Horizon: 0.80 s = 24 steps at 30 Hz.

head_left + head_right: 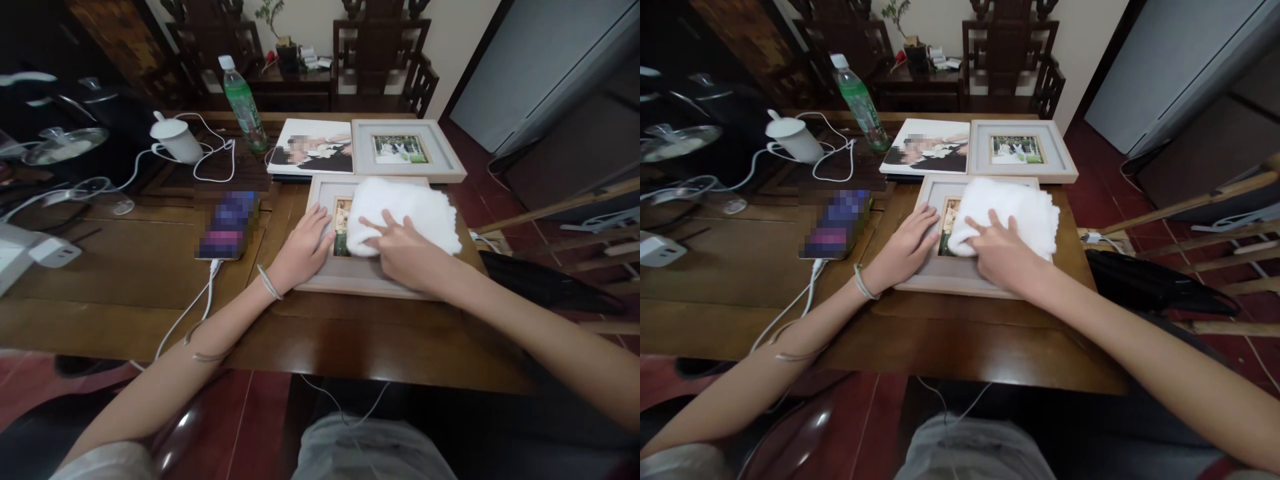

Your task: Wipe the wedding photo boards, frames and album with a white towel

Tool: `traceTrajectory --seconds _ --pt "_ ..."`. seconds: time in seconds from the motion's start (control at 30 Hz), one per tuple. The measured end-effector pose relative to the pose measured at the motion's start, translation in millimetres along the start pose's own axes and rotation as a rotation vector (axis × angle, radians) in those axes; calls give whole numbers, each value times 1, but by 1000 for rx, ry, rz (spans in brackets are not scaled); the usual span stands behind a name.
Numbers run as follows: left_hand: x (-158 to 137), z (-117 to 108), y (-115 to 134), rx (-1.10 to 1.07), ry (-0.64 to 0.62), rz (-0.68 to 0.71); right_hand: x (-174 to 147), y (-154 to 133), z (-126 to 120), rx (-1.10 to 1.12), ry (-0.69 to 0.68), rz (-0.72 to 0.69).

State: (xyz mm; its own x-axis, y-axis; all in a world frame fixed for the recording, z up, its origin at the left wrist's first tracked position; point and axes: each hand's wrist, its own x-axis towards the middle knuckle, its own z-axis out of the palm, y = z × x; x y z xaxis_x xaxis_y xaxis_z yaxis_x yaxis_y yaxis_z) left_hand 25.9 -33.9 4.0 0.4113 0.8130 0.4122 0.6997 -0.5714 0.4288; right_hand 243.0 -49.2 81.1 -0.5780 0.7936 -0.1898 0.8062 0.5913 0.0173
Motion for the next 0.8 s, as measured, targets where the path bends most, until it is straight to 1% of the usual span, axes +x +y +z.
traceTrajectory --seconds 0.07,0.13,0.2,0.23,0.3,0.37,0.43,0.53,0.63,0.7,0.77,0.8 --pt "0 0 0 14 -8 -7 -27 -14 -10 47 -102 -73" --pt "1 -1 1 22 -19 -14 -50 -25 -18 87 -164 -182" --pt "1 -2 1 22 -29 -21 -65 -32 -23 104 -153 -300" --pt "2 -2 1 19 -35 -24 -68 -36 -23 113 -140 -336" --pt "2 -3 2 10 -42 -31 -67 -40 -20 147 -125 -336" --pt "2 -4 2 2 -44 -34 -56 -40 -11 185 -93 -270" --pt "1 -4 1 -3 -39 -30 -39 -32 -1 184 -10 -205" --pt "1 -3 1 -7 -24 -17 -7 -5 10 97 110 -81" --pt "0 -2 1 -2 -16 -17 30 31 13 34 234 32" --pt "0 -2 1 -1 -15 -20 51 49 12 19 303 65" --pt "1 -2 0 -6 -11 -19 65 57 12 -1 315 70" --pt "1 -1 0 -8 -7 -18 68 56 12 -12 302 65"
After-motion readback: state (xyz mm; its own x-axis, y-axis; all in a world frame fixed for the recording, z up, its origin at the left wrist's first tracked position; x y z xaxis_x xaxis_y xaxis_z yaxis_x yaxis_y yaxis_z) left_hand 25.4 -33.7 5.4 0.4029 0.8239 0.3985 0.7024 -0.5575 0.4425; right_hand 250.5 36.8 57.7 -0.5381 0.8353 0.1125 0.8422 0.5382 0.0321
